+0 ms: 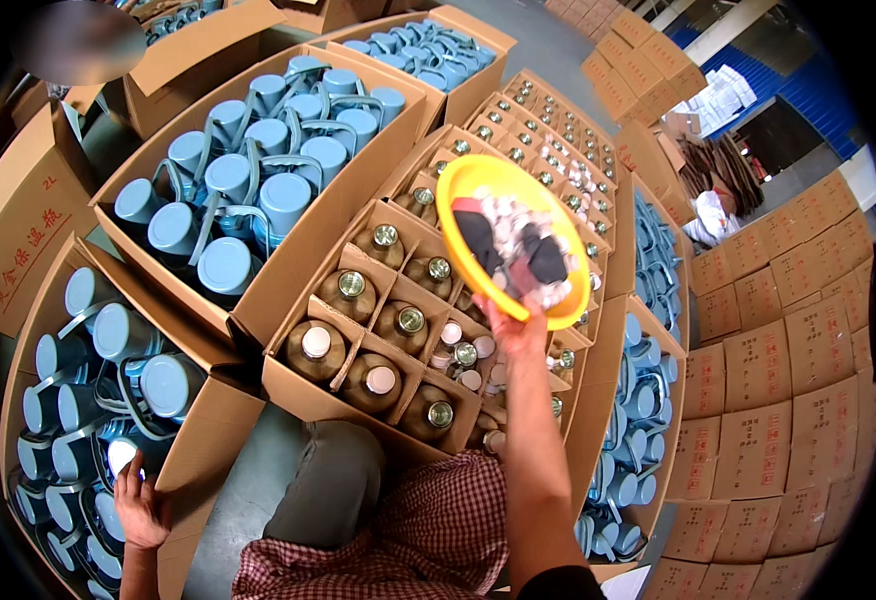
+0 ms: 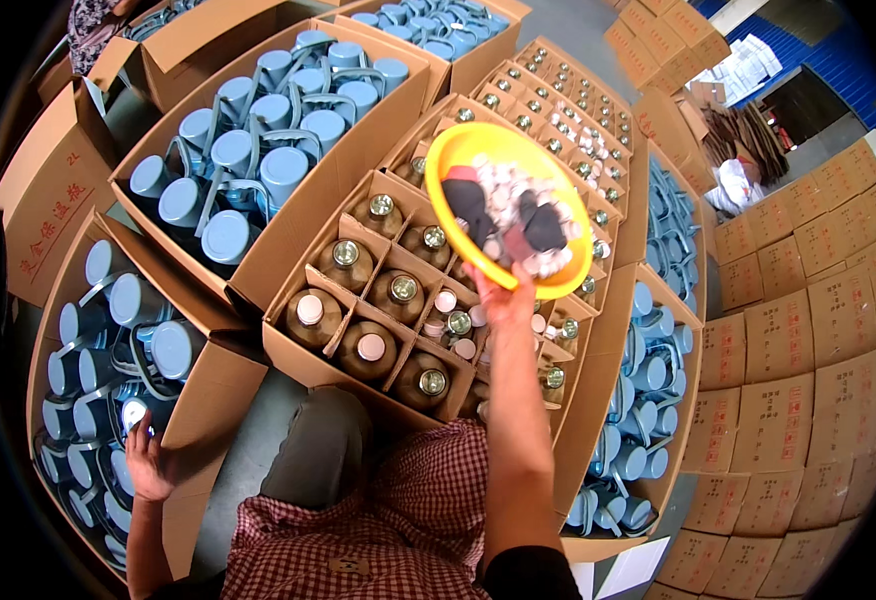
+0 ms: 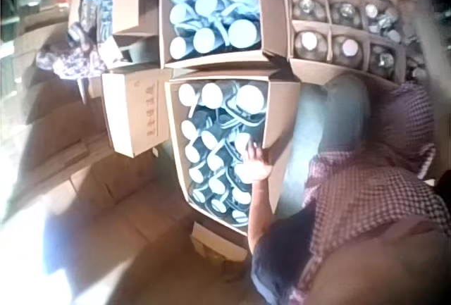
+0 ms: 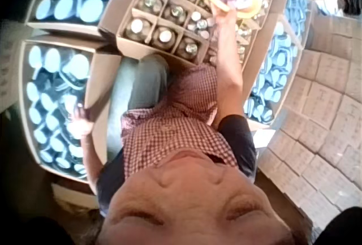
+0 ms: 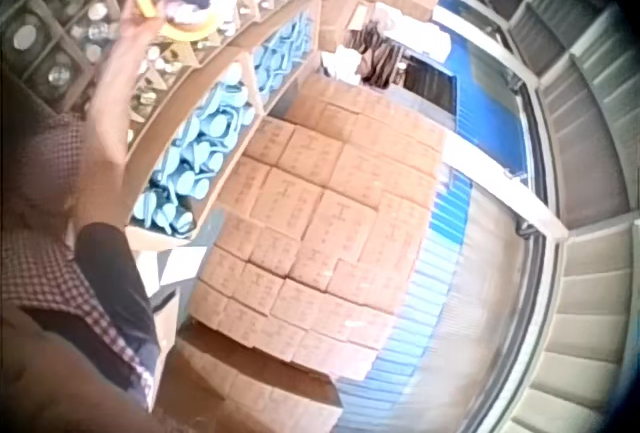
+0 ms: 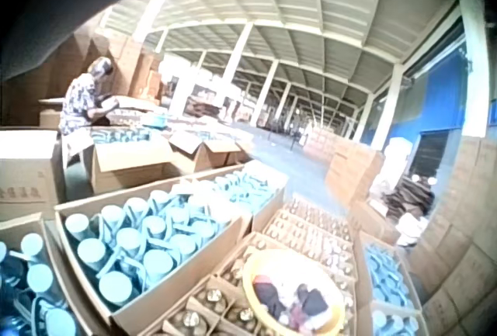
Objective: The person assembles blue thermos flasks by hand, screwing on the lids and placing them into a cardboard box. The person then closes the box flaps and moves to a second box containing glass bottles, where they begin arranging the bottles into the cardboard dividers.
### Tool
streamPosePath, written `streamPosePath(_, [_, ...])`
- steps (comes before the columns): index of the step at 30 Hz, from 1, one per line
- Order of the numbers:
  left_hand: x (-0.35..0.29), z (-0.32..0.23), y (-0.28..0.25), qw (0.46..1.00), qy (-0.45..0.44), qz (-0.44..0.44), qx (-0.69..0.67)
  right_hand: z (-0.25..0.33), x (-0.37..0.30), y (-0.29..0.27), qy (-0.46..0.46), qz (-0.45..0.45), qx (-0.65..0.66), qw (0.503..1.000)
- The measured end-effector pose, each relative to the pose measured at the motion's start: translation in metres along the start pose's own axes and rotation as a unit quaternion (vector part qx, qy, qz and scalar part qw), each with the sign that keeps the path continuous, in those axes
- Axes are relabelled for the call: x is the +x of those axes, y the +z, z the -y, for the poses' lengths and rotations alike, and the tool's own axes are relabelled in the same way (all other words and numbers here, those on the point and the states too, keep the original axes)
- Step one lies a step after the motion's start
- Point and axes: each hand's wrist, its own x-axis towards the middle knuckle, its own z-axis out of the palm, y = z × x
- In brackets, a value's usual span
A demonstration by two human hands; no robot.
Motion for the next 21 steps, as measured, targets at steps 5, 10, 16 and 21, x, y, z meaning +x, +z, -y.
streamPosePath(5, [0.01, 0.003, 0.0, 0.999, -0.001, 0.044, 0.015, 0.048, 0.063, -0.03, -0.107, 0.092, 0.028, 0.99])
streamPosePath(10, [0.004, 0.005, 0.001, 0.997, -0.021, 0.072, 0.028, 0.064, 0.036, -0.077, -0.211, 0.017, -0.476, 0.853])
streamPosePath(16, [0.005, 0.001, 0.002, 0.998, -0.017, 0.06, 0.022, 0.031, -0.06, -0.141, -0.323, -0.011, -0.83, 0.455])
streamPosePath(21, [0.009, 0.0, 0.002, 0.997, -0.021, 0.063, 0.033, 0.013, -0.061, -0.16, -0.321, -0.059, -0.843, 0.428])
